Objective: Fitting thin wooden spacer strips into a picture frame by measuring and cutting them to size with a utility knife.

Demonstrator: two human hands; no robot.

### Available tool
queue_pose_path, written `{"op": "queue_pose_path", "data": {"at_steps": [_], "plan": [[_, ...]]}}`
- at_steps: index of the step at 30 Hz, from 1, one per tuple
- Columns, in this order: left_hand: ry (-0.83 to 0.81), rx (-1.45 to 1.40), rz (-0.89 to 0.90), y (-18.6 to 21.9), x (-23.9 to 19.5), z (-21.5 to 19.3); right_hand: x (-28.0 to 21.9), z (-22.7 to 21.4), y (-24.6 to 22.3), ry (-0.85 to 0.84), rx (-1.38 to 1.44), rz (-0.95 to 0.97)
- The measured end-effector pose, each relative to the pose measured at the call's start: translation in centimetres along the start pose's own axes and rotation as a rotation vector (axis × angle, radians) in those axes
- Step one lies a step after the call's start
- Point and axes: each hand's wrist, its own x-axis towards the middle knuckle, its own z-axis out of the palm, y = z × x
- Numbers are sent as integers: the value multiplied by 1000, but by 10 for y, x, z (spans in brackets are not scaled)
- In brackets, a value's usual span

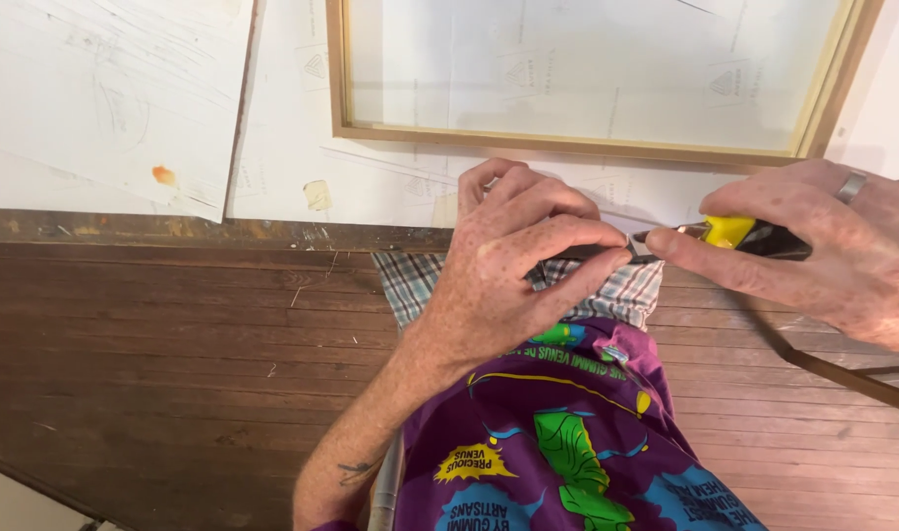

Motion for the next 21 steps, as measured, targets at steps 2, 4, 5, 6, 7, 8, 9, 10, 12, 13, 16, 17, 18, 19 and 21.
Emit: {"op": "queue_pose_path", "data": {"at_steps": [2, 4, 5, 6, 7, 8, 9, 10, 12, 13, 16, 17, 18, 19, 21], "plan": [[7, -1, -8, -1, -1, -2, -3, 1, 0, -1, -6, -17], [-15, 165, 46, -4, -3, -3, -9, 5, 0, -65, -100, -21], [-18, 165, 48, -3, -2, -4, -11, 6, 0, -63, -100, -17], [10, 291, 110, -3, -2, -4, -13, 7, 0, -97, -79, -21], [39, 415, 174, -2, -1, -4, -15, 7, 0, -131, -59, -24], [37, 415, 177, 3, 3, -6, -14, 5, -5, -130, -60, -21], [45, 450, 207, 7, 5, -8, -12, 4, -9, -86, 25, 40], [53, 485, 237, 11, 8, -10, -10, 3, -14, -40, 109, 102], [54, 521, 286, 10, 7, -8, -21, 14, -16, -74, 92, 105], [57, 555, 333, 11, 6, -7, -27, 19, -18, -112, 76, 107], [115, 568, 439, 11, 8, -5, -17, 10, -21, 13, 85, 89], [113, 566, 442, 11, 8, -4, -20, 12, -21, 15, 83, 93], [131, 563, 459, 10, 9, -4, -24, 13, -21, -25, 33, 70], [147, 560, 476, 9, 9, -3, -27, 15, -21, -64, -17, 47], [146, 576, 488, 8, 8, -3, -33, 41, -24, -5, 413, 141]]}}
